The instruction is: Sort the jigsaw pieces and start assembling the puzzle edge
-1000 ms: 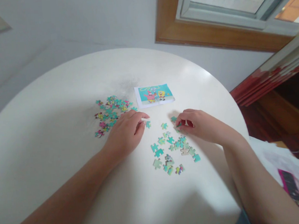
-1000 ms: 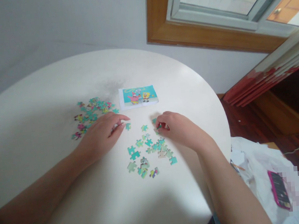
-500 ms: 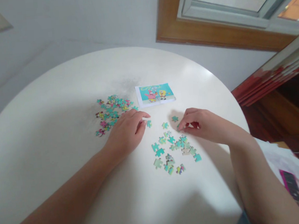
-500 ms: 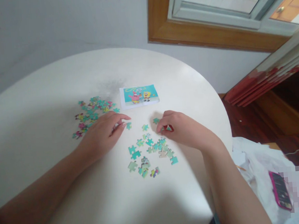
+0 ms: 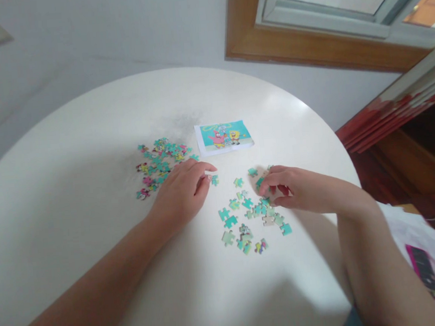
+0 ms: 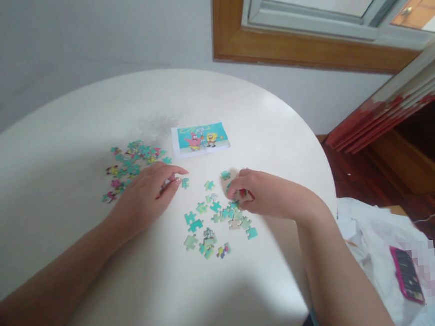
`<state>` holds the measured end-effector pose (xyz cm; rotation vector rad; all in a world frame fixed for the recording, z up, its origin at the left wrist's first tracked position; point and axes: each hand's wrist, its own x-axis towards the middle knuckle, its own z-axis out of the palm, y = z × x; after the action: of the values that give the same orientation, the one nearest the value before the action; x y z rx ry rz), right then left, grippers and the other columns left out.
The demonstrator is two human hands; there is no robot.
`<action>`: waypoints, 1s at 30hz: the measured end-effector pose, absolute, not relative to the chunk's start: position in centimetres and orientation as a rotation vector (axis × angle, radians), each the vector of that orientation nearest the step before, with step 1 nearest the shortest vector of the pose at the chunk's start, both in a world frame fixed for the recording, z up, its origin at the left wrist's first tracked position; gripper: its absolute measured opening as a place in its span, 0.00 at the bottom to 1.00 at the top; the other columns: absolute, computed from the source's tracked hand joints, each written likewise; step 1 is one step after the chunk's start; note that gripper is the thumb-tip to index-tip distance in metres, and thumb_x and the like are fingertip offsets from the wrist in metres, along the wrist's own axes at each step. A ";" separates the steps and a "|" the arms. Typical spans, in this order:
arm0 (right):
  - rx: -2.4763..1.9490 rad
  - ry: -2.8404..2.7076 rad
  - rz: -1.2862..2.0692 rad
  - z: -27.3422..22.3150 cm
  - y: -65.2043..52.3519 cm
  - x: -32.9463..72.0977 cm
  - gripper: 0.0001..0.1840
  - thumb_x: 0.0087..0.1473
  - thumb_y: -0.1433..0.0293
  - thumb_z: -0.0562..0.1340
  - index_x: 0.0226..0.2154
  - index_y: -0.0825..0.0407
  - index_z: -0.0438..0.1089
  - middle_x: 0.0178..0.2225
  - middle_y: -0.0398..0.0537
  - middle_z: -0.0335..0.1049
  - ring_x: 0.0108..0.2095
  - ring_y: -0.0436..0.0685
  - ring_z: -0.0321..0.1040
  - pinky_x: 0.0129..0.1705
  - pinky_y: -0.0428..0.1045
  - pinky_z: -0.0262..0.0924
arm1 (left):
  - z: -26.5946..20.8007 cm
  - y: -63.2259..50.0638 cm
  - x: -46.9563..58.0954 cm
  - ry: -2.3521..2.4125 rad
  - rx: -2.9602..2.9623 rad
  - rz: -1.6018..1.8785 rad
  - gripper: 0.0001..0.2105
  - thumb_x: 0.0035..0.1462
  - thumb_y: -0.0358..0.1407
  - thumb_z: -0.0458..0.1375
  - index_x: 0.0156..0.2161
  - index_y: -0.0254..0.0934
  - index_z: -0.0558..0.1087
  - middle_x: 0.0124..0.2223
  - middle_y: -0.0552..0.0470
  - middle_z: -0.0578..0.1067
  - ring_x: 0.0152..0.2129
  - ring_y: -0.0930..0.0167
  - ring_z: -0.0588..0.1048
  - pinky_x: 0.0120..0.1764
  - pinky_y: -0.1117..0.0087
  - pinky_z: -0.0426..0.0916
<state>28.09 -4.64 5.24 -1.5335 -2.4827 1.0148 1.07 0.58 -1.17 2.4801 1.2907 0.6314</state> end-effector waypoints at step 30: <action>-1.539 -2.466 0.887 4.5 -4.2 27.9 0.10 0.50 0.76 0.62 0.35 0.49 0.75 0.34 0.46 0.72 0.30 0.51 0.67 0.34 0.47 0.59 | -1.2 0.6 1.0 1.283 2.475 0.657 0.12 0.61 0.33 0.49 0.46 0.37 0.72 0.39 0.48 0.72 0.38 0.64 0.71 0.47 0.61 0.65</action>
<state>27.90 -4.17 4.53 -1.5393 -2.4656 0.8870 1.04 0.59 -1.19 2.4754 1.2828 0.6573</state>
